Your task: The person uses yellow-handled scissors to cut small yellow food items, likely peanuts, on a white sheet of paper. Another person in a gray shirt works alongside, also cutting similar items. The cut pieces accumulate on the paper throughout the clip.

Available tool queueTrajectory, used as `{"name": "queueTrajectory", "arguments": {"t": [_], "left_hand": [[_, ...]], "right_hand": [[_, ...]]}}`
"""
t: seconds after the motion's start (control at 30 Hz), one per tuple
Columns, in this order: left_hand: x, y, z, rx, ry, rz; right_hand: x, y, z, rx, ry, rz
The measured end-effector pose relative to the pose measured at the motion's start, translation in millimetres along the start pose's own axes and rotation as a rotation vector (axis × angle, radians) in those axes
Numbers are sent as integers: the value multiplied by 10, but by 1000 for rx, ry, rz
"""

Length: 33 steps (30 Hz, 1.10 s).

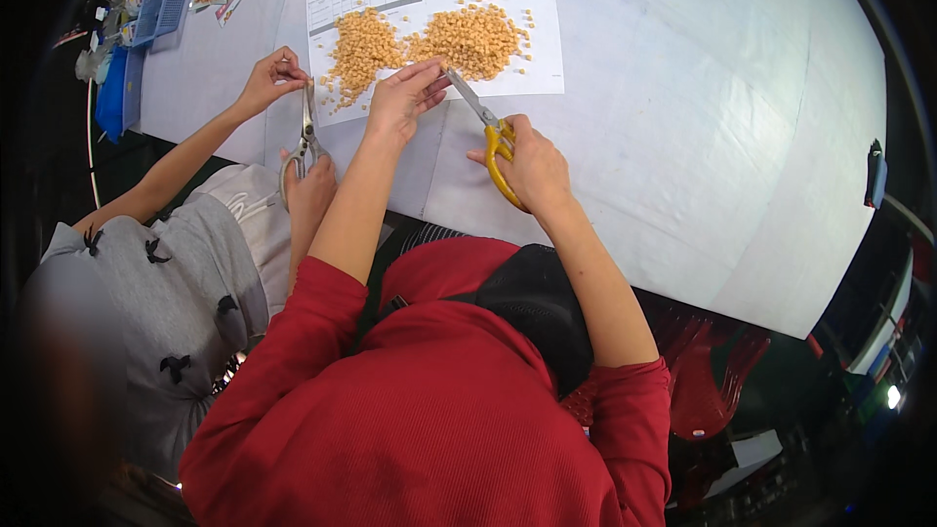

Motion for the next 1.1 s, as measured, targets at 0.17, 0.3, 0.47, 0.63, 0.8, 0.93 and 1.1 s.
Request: {"name": "queueTrajectory", "arguments": {"t": [0.17,0.3,0.47,0.63,0.8,0.93,1.1], "left_hand": [[-61,-57,12,-24,16,3],[-131,-123,61,-44,37,25],[-197,-180,153,-60,52,65],[-279,-197,292,-47,37,65],[-314,-193,358,-17,5,40],[-314,-206,360,-3,-60,-56],[-297,-221,367,11,-143,-219]], "right_hand": [[-1,46,3,11,-4,-2],[-21,113,18,-12,7,24],[15,200,122,-18,-9,16],[65,263,258,-18,-1,6],[85,285,354,-60,50,-52],[23,241,340,-28,68,-11],[-58,205,253,55,15,-22]]}}
Point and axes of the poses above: each hand's wrist, its own z-axis towards the middle knuckle, its own y-axis out of the palm, x = y × z, the point moved 3 cm from there along z, towards the middle knuckle, and after that the axes turned 9 degrees about y, right-handed, at the moved point
